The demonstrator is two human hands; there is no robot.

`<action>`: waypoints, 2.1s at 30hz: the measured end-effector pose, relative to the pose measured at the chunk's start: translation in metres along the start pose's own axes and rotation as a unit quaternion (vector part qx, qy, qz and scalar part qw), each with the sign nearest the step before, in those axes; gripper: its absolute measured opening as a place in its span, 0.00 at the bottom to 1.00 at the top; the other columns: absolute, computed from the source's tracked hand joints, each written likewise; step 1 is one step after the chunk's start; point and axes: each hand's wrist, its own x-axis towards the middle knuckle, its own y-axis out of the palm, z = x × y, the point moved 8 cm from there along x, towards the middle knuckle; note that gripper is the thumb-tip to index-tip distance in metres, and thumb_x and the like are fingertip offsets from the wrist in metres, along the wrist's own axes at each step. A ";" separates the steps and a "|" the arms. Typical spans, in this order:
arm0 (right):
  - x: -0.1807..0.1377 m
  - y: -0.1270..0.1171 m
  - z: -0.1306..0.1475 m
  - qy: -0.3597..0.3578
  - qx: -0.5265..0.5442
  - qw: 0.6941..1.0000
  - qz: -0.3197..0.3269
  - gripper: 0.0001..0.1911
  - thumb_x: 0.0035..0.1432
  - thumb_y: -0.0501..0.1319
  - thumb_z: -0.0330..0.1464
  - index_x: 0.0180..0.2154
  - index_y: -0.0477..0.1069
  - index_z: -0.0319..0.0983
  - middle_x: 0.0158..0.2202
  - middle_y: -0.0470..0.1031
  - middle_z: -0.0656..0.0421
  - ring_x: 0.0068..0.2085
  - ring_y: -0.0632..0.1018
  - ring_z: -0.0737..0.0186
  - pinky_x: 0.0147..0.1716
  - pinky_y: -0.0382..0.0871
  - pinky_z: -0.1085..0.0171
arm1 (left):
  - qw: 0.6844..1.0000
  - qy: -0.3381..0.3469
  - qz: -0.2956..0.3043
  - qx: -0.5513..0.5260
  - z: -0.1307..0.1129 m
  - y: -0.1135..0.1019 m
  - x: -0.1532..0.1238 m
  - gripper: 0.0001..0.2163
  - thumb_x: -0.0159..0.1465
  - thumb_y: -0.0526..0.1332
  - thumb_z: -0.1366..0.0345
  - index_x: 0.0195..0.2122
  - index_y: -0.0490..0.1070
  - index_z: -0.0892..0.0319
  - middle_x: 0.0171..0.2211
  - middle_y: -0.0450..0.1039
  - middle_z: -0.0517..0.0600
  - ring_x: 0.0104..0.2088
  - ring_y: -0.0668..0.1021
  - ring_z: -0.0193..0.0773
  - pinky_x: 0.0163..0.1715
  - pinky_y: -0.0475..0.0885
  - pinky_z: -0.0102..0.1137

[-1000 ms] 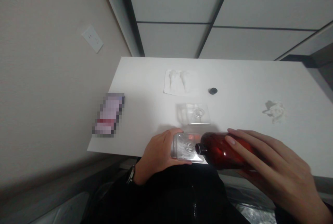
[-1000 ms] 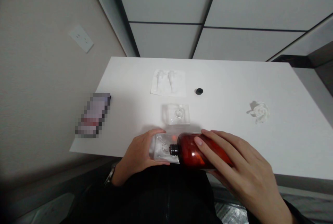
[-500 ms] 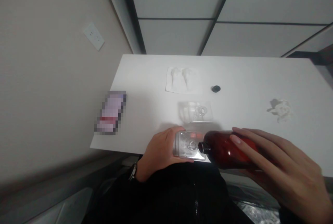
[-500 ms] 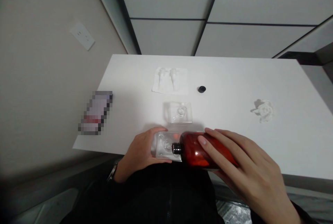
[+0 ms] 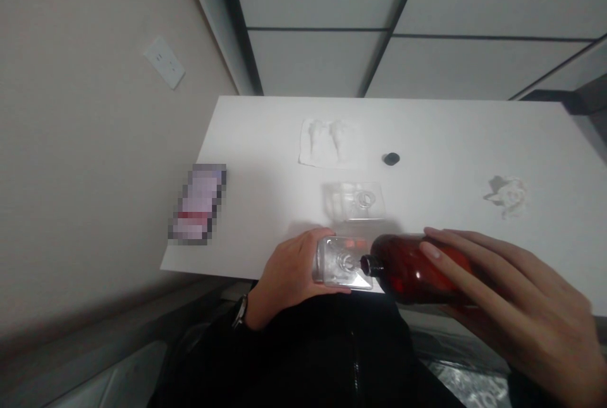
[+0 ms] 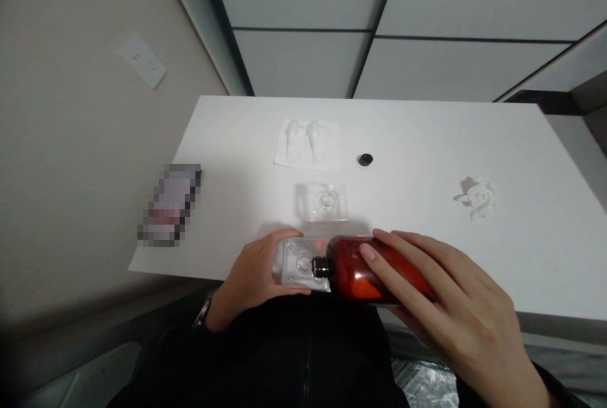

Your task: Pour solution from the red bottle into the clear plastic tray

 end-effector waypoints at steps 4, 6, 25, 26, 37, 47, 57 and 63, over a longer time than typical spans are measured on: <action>-0.003 0.002 -0.003 0.010 0.010 1.000 0.005 0.36 0.73 0.58 0.29 0.76 0.50 0.45 0.59 0.79 0.47 0.52 0.82 0.40 0.47 0.78 0.47 | 1.000 0.003 0.002 -0.005 0.000 0.000 0.000 0.39 0.54 0.76 0.42 0.61 0.66 0.54 0.57 0.78 0.57 0.56 0.82 0.57 0.55 0.79 0.50; -0.003 0.002 -0.003 0.017 0.012 1.000 0.007 0.36 0.73 0.58 0.28 0.76 0.50 0.46 0.59 0.79 0.48 0.52 0.82 0.41 0.47 0.78 0.47 | 1.000 0.005 0.002 -0.005 -0.001 0.000 0.001 0.40 0.54 0.76 0.41 0.61 0.66 0.54 0.57 0.78 0.57 0.56 0.82 0.57 0.54 0.79 0.50; 0.002 0.000 0.002 -0.006 -0.011 1.000 0.016 0.41 0.69 0.61 0.23 0.77 0.49 0.41 0.59 0.79 0.43 0.52 0.81 0.40 0.48 0.77 0.48 | 1.000 -0.004 0.002 0.004 -0.002 -0.001 0.001 0.40 0.54 0.78 0.44 0.61 0.66 0.55 0.57 0.79 0.57 0.55 0.82 0.57 0.54 0.79 0.49; 0.002 0.000 0.002 -0.007 -0.011 1.000 0.017 0.41 0.69 0.61 0.23 0.77 0.49 0.41 0.59 0.79 0.43 0.52 0.81 0.40 0.48 0.77 0.48 | 1.000 -0.004 0.002 0.003 -0.002 -0.001 0.001 0.40 0.54 0.78 0.43 0.61 0.66 0.55 0.57 0.79 0.57 0.55 0.82 0.57 0.54 0.79 0.49; 0.003 0.000 0.003 -0.024 -0.029 0.999 0.017 0.40 0.70 0.59 0.22 0.77 0.47 0.40 0.57 0.78 0.43 0.53 0.80 0.42 0.48 0.77 0.49 | 1.000 -0.009 0.008 0.000 0.001 0.002 0.001 0.39 0.54 0.76 0.41 0.60 0.66 0.54 0.55 0.80 0.57 0.53 0.83 0.58 0.51 0.80 0.51; 0.003 0.001 0.003 -0.022 -0.016 0.999 0.019 0.40 0.70 0.59 0.21 0.77 0.47 0.40 0.58 0.78 0.43 0.54 0.80 0.41 0.49 0.77 0.47 | 1.000 -0.012 0.006 -0.004 -0.002 -0.001 0.002 0.39 0.54 0.77 0.42 0.61 0.67 0.55 0.56 0.79 0.57 0.55 0.83 0.58 0.53 0.80 0.50; 0.004 -0.001 0.004 -0.016 -0.012 1.000 0.014 0.42 0.68 0.61 0.20 0.77 0.48 0.40 0.58 0.78 0.42 0.52 0.80 0.40 0.48 0.77 0.47 | 1.000 -0.017 0.009 0.001 -0.001 0.000 0.001 0.39 0.53 0.77 0.42 0.60 0.67 0.54 0.56 0.79 0.57 0.54 0.83 0.57 0.53 0.80 0.48; 0.002 0.000 0.001 -0.012 -0.019 1.000 0.016 0.40 0.70 0.59 0.22 0.77 0.48 0.41 0.59 0.78 0.44 0.53 0.81 0.41 0.49 0.77 0.48 | 1.000 -0.019 0.008 -0.001 0.001 0.000 0.000 0.40 0.54 0.76 0.40 0.61 0.66 0.54 0.57 0.79 0.57 0.55 0.82 0.57 0.54 0.79 0.49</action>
